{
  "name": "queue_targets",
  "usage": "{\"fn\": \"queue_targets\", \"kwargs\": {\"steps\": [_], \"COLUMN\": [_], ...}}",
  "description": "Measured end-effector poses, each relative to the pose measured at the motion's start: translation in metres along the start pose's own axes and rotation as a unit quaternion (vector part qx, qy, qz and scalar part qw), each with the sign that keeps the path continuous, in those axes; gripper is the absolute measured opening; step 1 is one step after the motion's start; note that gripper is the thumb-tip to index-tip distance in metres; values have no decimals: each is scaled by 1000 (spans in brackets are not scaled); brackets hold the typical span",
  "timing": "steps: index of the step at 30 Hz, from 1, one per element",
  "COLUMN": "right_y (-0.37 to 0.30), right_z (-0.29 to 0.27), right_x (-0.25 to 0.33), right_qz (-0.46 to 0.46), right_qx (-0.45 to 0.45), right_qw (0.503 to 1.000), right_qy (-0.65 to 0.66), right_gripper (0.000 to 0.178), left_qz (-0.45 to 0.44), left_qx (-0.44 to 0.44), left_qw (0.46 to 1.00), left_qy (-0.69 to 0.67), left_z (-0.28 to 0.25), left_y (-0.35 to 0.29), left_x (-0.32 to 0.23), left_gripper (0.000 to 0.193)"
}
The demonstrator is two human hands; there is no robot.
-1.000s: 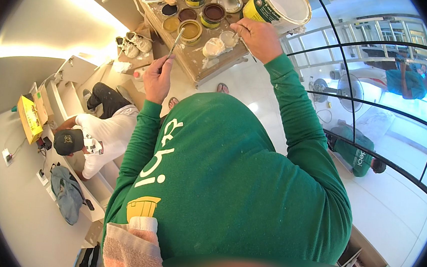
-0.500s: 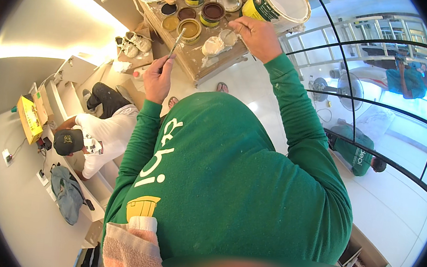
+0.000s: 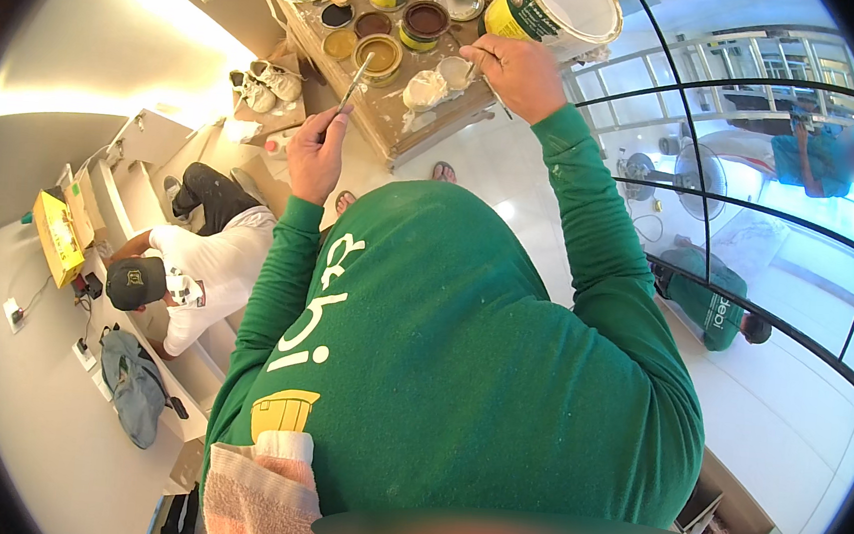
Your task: The person scoops white paint from a large bucket into a small container and stirs it with a stick. They then add a small amount of yellow paint from another can and continue mixing. The person briefly walks to a counter and returns to continue mixing the paint.
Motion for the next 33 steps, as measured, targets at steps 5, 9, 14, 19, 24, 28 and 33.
{"fn": "queue_targets", "kwargs": {"steps": [5, 9, 14, 19, 24, 28, 33], "right_y": [0, 0, 0, -1, -1, -1, -1], "right_z": [-1, -3, -3, -3, -4, -6, -5], "right_x": [0, -1, 0, 0, 0, 0, -3], "right_qz": [11, 21, 22, 44, 38, 21, 20], "right_qx": [-11, -17, 1, 37, 9, -34, -19], "right_qw": [1000, 1000, 999, 992, 998, 997, 999], "right_qy": [-2, 2, 48, 109, 42, -65, -25], "right_gripper": [32, 31, 30, 31, 32, 32, 32], "left_qz": [-3, 10, -16, -18, 0, -16, -4], "left_qx": [2, 4, 12, 29, 30, 34, 33], "left_qw": [1000, 1000, 1000, 999, 999, 999, 999], "left_qy": [-2, 17, 16, 24, 25, 7, 8], "left_z": [1, 1, 2, 7, 10, 11, 12], "left_y": [0, 2, 0, -3, -3, -3, -2], "left_x": [-2, -4, -6, -6, -2, -1, -4], "left_gripper": [25, 24, 25, 25, 25, 25, 25]}}
Point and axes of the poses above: each hand's wrist, its own y-axis towards the middle knuckle, its own z-axis out of the palm, x = y × z, the point moved 3 cm from there along y, towards the middle knuckle, and after that the axes turned 1 degree about z, right-handed, at the moved point
